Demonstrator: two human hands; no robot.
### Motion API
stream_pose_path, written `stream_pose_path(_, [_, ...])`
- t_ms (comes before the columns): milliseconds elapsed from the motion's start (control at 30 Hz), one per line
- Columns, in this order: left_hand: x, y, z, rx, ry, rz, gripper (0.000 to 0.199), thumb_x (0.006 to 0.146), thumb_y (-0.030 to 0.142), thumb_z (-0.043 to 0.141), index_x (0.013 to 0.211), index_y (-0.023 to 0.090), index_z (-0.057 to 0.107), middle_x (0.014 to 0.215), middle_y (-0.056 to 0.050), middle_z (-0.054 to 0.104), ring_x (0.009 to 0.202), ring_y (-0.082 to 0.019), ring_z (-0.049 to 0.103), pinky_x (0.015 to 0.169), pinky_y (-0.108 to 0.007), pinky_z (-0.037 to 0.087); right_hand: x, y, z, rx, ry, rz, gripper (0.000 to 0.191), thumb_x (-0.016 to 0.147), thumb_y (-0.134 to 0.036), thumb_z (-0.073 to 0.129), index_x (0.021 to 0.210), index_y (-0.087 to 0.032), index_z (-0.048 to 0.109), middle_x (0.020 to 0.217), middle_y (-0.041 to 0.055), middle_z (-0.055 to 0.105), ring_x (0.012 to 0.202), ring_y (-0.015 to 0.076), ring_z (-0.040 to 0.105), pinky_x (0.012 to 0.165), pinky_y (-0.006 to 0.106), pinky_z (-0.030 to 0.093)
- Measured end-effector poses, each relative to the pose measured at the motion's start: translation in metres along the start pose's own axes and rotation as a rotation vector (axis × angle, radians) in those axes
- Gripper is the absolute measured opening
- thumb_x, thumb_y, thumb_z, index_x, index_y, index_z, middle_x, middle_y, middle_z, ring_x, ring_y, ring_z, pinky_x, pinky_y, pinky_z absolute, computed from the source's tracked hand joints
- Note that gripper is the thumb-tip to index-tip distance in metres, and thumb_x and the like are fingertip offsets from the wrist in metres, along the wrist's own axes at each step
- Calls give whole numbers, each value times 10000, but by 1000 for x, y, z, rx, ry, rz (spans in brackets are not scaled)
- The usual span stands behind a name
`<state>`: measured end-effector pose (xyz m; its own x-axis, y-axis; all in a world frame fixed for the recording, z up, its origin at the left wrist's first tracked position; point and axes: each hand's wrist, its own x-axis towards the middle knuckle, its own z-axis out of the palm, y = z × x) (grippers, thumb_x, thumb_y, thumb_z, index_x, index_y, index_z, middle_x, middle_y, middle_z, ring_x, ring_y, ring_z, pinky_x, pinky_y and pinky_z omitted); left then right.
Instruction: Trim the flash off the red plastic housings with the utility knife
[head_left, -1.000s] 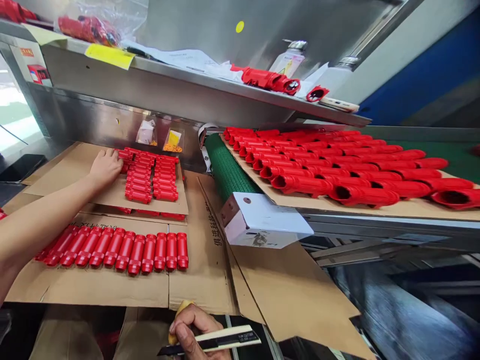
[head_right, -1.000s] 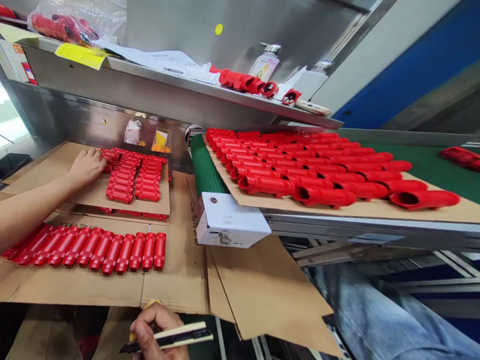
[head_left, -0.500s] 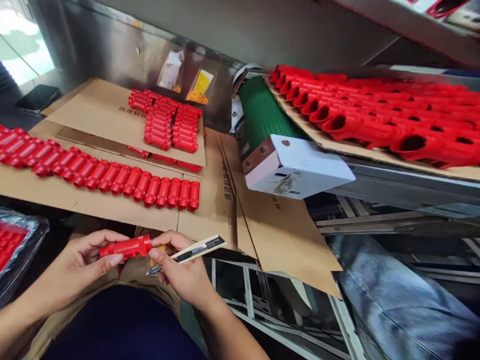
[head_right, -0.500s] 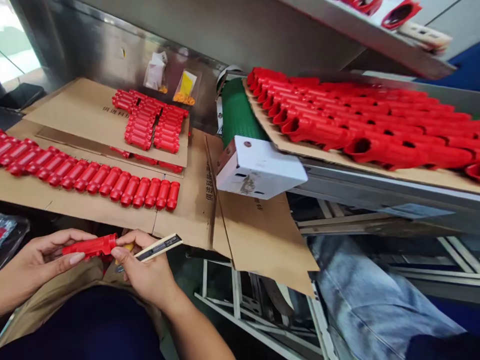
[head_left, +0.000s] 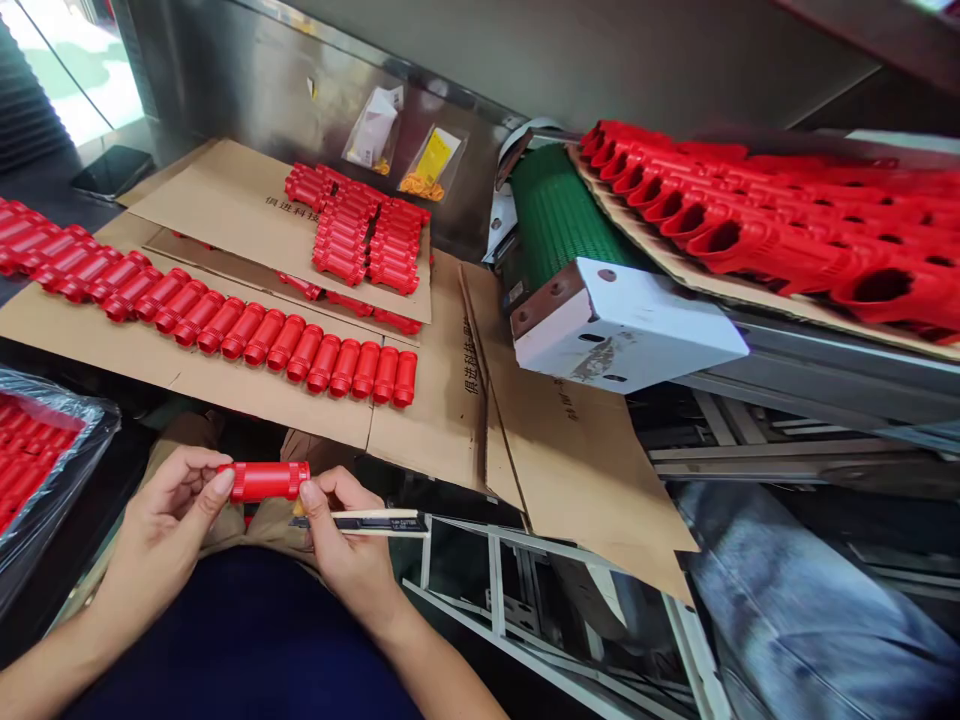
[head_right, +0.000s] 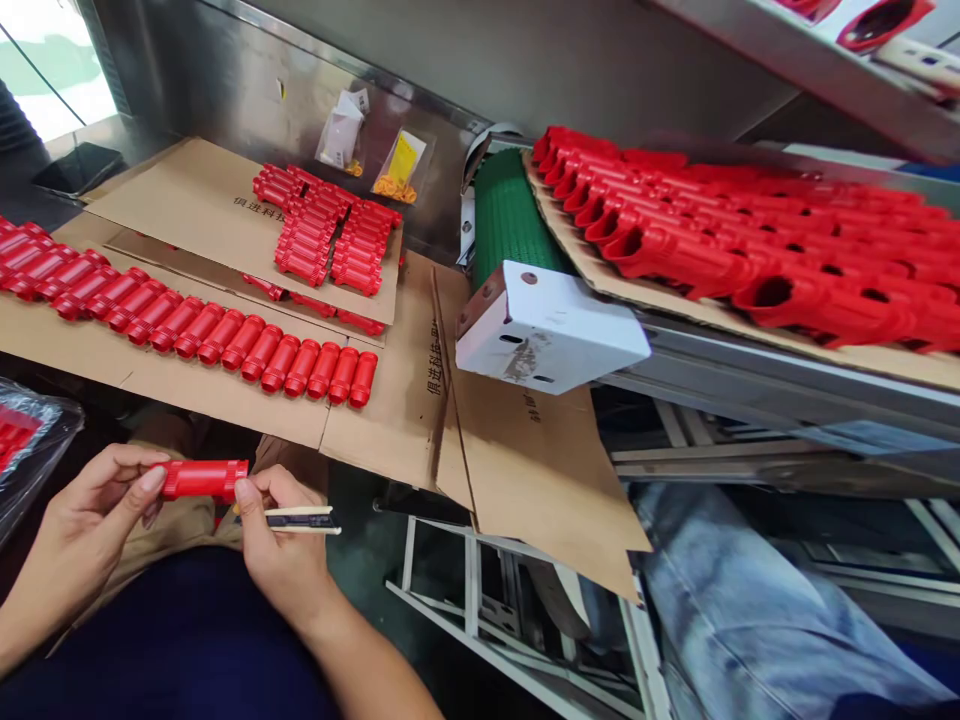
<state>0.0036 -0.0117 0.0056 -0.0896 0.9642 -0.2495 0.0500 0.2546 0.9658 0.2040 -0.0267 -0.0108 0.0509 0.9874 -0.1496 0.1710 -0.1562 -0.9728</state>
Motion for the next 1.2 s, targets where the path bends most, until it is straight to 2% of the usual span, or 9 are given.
stream_pose_path(167, [0,-2,10,-152,-2,19,438,740,324,994,1097,306,741,1118,-27,722,1028,-235,711,921,-318,596,1,7,4,166,-62,68,388,1008,-598,695,930,-219,660,685,-13,695,463,102,544,447,216,427])
stream_pose_path(267, [5,-2,15,-150,32,-54,474,697,328,1022,1037,273,696,965,4,704,848,-183,688,765,-269,589,0,9,8,186,-130,28,372,1014,-579,695,914,-223,654,676,-27,678,462,99,556,465,219,431])
stream_pose_path(367, [13,-1,16,-175,13,-97,311,864,471,889,896,232,691,865,5,653,691,-138,584,589,-236,487,-1,8,10,113,-109,-34,341,1034,-530,683,879,-227,659,700,-26,665,496,104,583,514,235,459])
stream_pose_path(567, [18,-4,19,-53,120,48,394,722,441,998,914,214,740,913,5,650,765,-133,608,685,-205,529,0,4,8,-96,-24,-358,280,1062,-382,658,831,-223,671,656,-31,614,584,126,571,591,253,467])
stream_pose_path(667, [19,-3,25,-296,111,-61,410,783,525,953,960,205,767,850,10,678,738,-104,602,683,-155,534,1,5,11,-165,19,-491,254,1078,-321,639,861,-206,703,674,-5,654,592,134,591,583,253,490])
stream_pose_path(767, [20,3,29,-509,74,-198,573,655,432,1055,1072,183,751,859,3,739,775,-103,664,745,-155,586,4,8,12,-295,-10,-627,236,1107,-312,610,998,-181,774,765,54,744,645,159,665,604,261,561])
stream_pose_path(900, [24,13,19,-550,8,-286,704,637,374,1072,1191,187,681,934,-75,837,750,-167,770,717,-239,655,7,4,-1,-377,-104,-761,228,1085,-342,695,1129,-140,788,989,133,825,834,192,795,759,273,687])
stream_pose_path(1067, [26,16,3,-543,-70,-327,624,653,394,1060,1126,178,716,1127,-146,856,764,-225,828,697,-295,693,2,-14,-23,-296,-120,-844,288,1060,-116,687,1346,-128,719,1222,143,829,1103,202,825,991,276,704])
stream_pose_path(1200, [22,12,4,-582,-117,-357,559,732,384,1023,1190,210,756,947,-101,864,781,-205,827,710,-260,687,1,-16,-19,-175,-160,-851,314,1061,-135,696,1372,-168,726,1273,124,804,1103,199,825,978,276,713])
